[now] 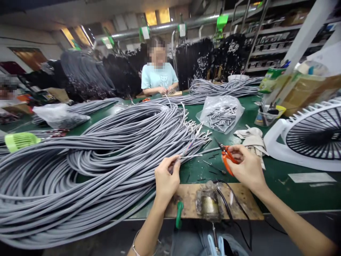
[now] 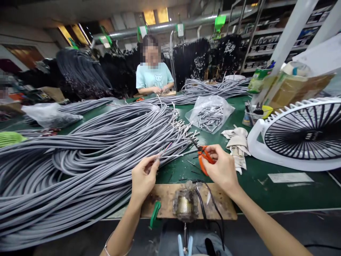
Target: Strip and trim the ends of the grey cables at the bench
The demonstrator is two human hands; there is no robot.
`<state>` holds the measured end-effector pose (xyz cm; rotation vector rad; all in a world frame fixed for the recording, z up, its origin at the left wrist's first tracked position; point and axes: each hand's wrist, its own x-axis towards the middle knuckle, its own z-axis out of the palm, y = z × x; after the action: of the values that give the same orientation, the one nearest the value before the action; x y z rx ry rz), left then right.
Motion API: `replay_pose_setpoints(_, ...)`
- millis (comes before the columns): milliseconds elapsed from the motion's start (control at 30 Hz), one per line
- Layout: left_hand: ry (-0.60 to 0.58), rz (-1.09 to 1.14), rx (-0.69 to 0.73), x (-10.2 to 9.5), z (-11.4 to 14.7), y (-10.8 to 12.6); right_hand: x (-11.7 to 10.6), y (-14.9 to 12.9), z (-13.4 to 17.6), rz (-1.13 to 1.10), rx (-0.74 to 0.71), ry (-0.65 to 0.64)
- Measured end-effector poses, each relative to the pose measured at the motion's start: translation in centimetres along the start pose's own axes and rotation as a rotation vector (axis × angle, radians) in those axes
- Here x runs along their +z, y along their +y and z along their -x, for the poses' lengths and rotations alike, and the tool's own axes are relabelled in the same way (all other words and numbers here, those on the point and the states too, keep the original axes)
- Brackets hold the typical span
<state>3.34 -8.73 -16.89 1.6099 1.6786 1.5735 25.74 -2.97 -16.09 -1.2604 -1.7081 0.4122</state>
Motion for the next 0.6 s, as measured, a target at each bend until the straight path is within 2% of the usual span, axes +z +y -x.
replay_pose_setpoints(100,0.048,0.124,-0.101,0.0,0.1,0.2,1.8,-3.7,-0.1,-0.004,-0.239,-0.007)
replay_pose_setpoints(200,0.122,0.226,-0.099,0.0,0.2,0.5,3.2,-5.8,-0.9,-0.012,-0.436,-0.036)
replay_pose_setpoints(233,0.143,0.245,-0.085,0.0,0.2,0.6,3.5,-5.9,-1.2,-0.046,-0.433,-0.037)
replay_pose_setpoints(300,0.156,0.247,-0.058,-0.1,0.3,0.7,3.9,-5.5,-1.7,-0.13,-0.333,-0.052)
replay_pose_setpoints(400,0.105,0.161,0.003,-0.2,0.5,0.7,3.9,-4.4,-1.9,-0.255,-0.194,-0.162)
replay_pose_setpoints(600,-0.011,-0.123,0.228,-0.2,0.6,0.6,4.4,-5.3,-0.4,-0.171,-0.248,-0.33)
